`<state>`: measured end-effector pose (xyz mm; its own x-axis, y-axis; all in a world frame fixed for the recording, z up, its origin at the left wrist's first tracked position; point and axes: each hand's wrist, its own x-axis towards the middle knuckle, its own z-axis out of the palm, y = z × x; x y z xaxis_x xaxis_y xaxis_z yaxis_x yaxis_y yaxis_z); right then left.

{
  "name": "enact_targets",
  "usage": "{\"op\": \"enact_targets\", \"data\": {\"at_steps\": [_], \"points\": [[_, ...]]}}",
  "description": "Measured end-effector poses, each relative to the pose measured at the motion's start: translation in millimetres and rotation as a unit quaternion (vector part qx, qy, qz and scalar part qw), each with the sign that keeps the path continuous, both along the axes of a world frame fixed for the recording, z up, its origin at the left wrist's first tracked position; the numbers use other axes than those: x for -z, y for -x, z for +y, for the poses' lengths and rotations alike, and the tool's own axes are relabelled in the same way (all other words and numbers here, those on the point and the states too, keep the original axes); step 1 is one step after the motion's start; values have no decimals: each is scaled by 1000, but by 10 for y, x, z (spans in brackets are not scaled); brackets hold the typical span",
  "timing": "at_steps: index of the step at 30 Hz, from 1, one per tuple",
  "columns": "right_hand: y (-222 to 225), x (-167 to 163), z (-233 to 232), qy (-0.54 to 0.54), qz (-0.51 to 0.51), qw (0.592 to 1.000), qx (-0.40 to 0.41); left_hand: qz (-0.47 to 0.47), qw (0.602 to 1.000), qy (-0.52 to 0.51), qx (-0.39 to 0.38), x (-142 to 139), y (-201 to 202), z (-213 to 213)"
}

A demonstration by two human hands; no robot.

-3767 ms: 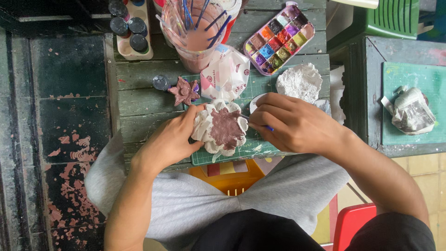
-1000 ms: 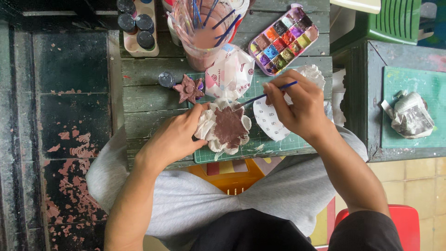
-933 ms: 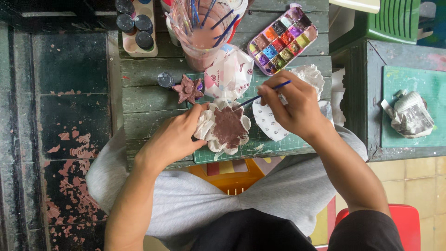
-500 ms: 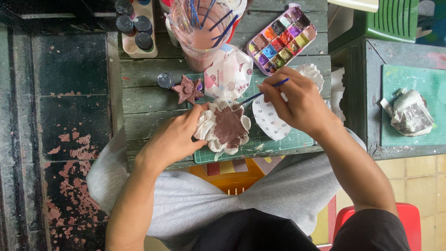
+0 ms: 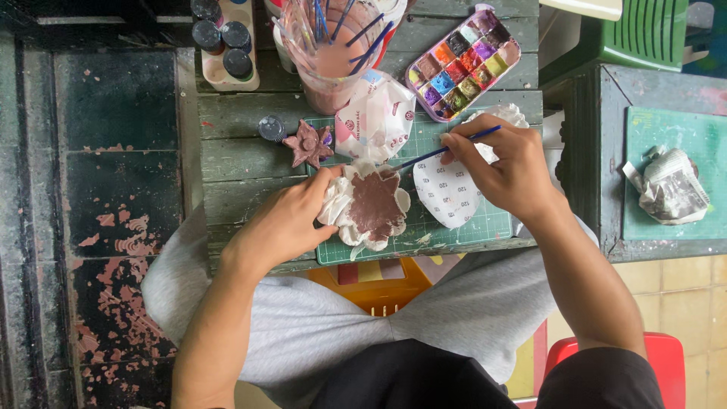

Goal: The person sits on the floor at a low table and paints the center of a white plaster flower with pink paint using a small brush. They repeatedly dip the brush into a cup of water and a watercolor palette, hold the flower steady with one hand, and continue brushing the painted area.

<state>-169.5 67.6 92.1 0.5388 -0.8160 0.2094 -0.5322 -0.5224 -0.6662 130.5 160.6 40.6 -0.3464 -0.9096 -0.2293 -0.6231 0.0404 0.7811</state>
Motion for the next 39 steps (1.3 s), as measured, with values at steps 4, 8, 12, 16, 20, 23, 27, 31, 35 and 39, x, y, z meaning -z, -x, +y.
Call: {"op": "enact_targets", "data": {"at_steps": [4, 8, 12, 16, 20, 23, 27, 31, 35, 39], "points": [[86, -28, 9, -20, 18, 999, 17, 1, 1000, 7, -2, -2, 1, -2], [146, -75, 28, -45, -19, 998, 31, 10, 1000, 9, -3, -17, 9, -13], [155, -95, 48, -133, -70, 988, 26, 6, 1000, -20, -10, -40, -3, -15], [120, -123, 65, -46, 6, 998, -29, 18, 1000, -8, -12, -46, -15, -28], [106, -241, 109, -13, 40, 998, -54, 33, 999, 11, -12, -33, -35, -29], [82, -323, 149, -6, 26, 998, -53, 59, 997, 39, -17, -25, -54, -38], [-7, -335, 213, 15, 17, 997, -68, 61, 998, 21, -11, -27, -67, -48], [-69, -322, 241, 64, 30, 988, -136, 73, 997, 35, -8, -36, -72, -51], [-74, -348, 238, 95, 46, 984, -147, 59, 998, -21, -17, -37, -74, -67], [-96, -362, 228, 75, 37, 986, -143, 68, 998, 9, -14, -23, -68, -70]]}}
